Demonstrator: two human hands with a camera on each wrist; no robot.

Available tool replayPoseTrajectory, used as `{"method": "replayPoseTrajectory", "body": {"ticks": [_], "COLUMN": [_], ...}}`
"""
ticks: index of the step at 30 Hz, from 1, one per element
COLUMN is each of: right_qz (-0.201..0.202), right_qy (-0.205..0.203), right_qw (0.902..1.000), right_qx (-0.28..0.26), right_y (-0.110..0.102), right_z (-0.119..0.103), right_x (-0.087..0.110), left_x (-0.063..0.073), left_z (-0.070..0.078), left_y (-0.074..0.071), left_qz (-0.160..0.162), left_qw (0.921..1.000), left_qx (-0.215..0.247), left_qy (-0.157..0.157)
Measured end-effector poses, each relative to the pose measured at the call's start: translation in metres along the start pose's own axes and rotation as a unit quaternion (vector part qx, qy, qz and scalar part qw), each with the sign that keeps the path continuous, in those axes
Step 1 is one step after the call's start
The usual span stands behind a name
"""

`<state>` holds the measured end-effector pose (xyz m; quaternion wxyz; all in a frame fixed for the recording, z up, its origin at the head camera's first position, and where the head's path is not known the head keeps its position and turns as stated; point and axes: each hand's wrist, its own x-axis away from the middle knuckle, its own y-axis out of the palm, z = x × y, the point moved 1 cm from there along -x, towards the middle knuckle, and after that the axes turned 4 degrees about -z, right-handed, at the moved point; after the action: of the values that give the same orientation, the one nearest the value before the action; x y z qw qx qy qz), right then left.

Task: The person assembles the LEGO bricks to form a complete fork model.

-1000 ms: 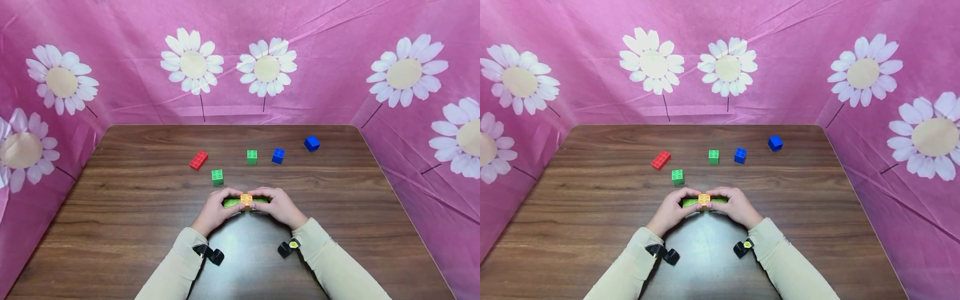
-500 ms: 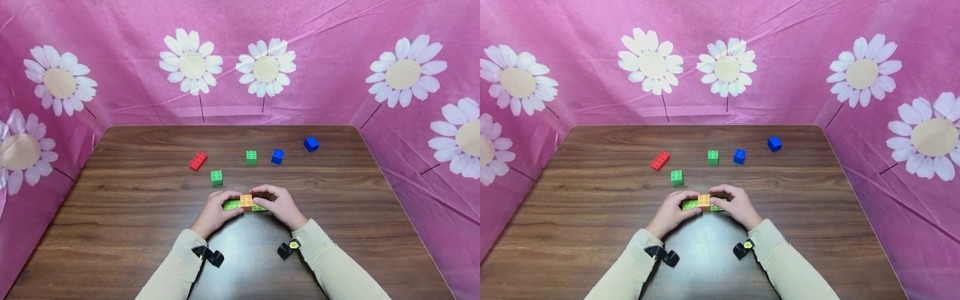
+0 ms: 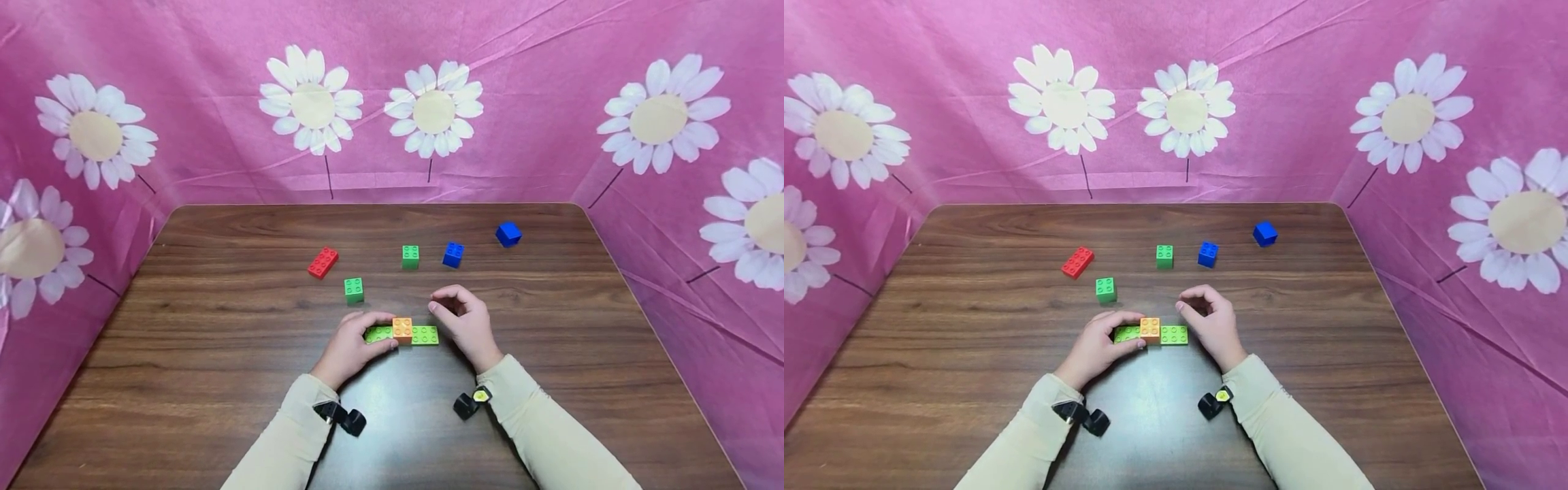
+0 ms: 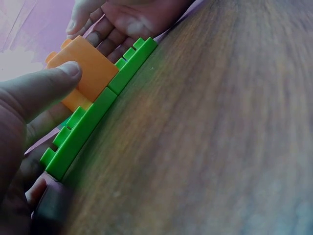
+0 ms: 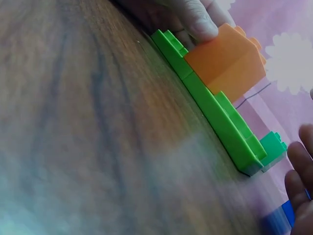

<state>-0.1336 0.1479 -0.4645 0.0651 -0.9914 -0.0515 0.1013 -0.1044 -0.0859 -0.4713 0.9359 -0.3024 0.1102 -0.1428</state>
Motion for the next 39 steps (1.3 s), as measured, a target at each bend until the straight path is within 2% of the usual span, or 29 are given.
{"method": "replayPoseTrajectory", "body": {"ticks": [8, 16, 20, 28, 39], "right_qz": [0.048, 0.075, 0.091, 0.123, 0.151], "right_qy": [-0.003, 0.013, 0.02, 0.004, 0.023], "right_qw": [0.9988, 0.9971, 0.9956, 0.9923, 0.9869], "right_qx": [-0.003, 0.008, 0.006, 0.002, 0.053], "right_y": [0.0, -0.002, -0.004, -0.012, -0.016], "right_z": [-0.027, -0.029, -0.021, 0.01, 0.017], "right_x": [-0.001, -0.007, -0.012, -0.026, -0.039], "left_x": [0.0, 0.001, 0.002, 0.001, 0.001], "left_z": [-0.001, 0.0, 0.0, 0.0, -0.001], "left_y": [0.001, 0.0, 0.0, 0.0, 0.0], "left_qz": [-0.002, 0.003, 0.004, -0.003, 0.002], "left_qw": [0.9999, 1.0, 0.9999, 0.9999, 1.0], "left_qx": [0.006, 0.001, 0.002, 0.003, -0.005], "left_qy": [-0.009, -0.007, -0.01, -0.011, 0.006]}}
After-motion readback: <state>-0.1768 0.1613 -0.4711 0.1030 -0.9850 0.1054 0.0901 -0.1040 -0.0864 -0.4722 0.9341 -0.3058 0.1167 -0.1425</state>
